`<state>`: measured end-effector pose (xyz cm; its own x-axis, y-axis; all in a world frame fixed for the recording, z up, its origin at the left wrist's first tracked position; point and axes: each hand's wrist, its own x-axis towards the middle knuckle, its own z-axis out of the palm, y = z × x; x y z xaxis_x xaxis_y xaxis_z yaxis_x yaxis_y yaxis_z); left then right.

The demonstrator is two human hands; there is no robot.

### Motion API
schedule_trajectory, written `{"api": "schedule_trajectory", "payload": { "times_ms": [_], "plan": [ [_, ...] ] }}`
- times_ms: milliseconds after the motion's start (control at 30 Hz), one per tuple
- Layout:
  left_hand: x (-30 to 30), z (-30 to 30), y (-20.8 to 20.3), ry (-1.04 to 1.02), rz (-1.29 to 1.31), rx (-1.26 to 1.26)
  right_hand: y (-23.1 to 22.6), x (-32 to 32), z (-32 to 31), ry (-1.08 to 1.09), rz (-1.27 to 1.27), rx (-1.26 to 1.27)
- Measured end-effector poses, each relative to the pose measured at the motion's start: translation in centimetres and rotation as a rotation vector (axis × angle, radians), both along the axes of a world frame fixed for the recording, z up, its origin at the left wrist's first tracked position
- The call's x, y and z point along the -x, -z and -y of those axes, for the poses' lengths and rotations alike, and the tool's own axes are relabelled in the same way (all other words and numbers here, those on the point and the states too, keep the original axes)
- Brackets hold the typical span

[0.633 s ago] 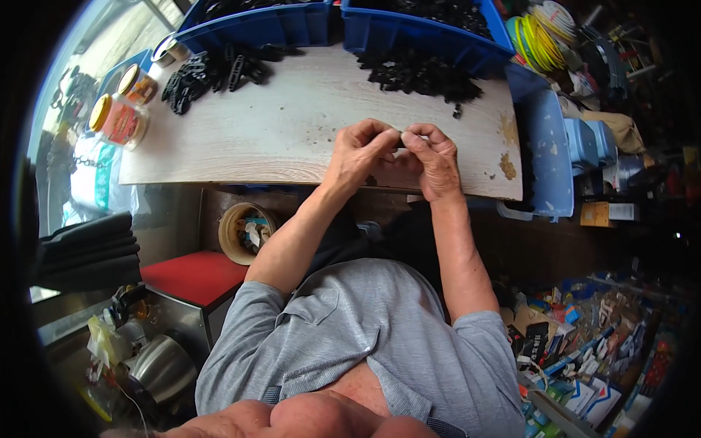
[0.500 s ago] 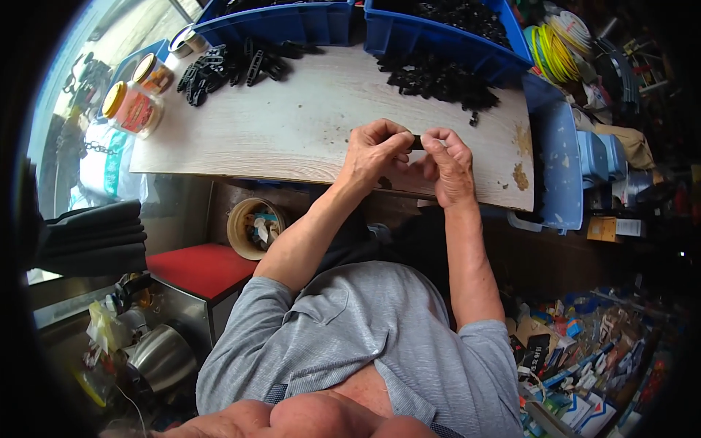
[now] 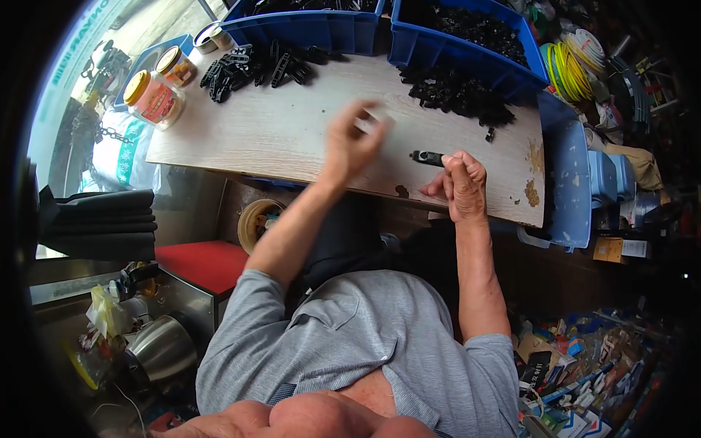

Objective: Assembling small black plastic components by hand at a workbench.

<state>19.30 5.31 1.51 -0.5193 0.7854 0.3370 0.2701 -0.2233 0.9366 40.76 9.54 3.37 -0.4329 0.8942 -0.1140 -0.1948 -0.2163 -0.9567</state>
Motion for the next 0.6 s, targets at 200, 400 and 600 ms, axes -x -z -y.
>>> {"api": "schedule_trajectory", "payload": {
  "times_ms": [200,400,600],
  "plan": [
    [17.8,-3.3,0.2,-0.659,-0.786,0.119,0.6,0.4,0.1,0.069,-0.057,-0.007],
    [18.2,-3.3,1.8,-0.577,-0.837,0.151,0.3,0.0,0.2,0.11,-0.054,0.0],
    [12.7,-1.9,-0.1,-0.293,-0.358,-0.067,0.3,-2.8,-1.9,0.277,-0.036,0.082]
  ]
}}
